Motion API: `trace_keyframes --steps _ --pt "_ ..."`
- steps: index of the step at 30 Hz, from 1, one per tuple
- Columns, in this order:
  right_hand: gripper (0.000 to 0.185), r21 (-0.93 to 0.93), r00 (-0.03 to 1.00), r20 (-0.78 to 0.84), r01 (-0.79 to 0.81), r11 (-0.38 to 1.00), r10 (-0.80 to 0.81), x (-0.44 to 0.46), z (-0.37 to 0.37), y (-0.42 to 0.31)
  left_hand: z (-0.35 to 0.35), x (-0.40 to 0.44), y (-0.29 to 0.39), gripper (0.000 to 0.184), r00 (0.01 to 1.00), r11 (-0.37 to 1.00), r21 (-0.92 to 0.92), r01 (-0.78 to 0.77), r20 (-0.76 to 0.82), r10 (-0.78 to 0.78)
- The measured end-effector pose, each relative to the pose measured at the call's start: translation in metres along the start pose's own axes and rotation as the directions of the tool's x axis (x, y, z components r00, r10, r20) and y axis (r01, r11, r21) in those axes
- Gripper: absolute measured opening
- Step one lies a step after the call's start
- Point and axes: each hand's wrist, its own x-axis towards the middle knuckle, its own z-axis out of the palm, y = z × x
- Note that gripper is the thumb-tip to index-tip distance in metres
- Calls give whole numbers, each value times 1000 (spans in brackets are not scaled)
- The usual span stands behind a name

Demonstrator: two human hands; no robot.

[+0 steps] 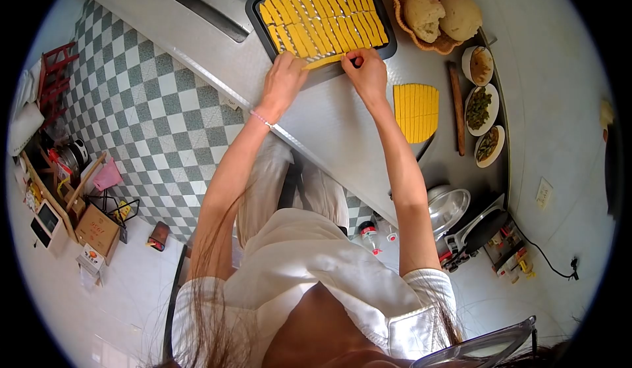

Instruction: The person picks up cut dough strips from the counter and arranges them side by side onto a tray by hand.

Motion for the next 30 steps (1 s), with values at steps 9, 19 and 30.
trace_keyframes --steps 9,19,30 --pt "18 2 999 16 -37 999 37 -1 -2 1 -6 5 0 15 1000 999 -22 -23 5 23" --pt "24 32 999 23 -27 999 26 -1 -9 0 -13 7 5 17 1000 999 -17 -31 -5 31" --pt "21 -164 999 35 -11 986 17 0 -1 7 -5 2 -3 20 1000 1000 -18 -8 4 8"
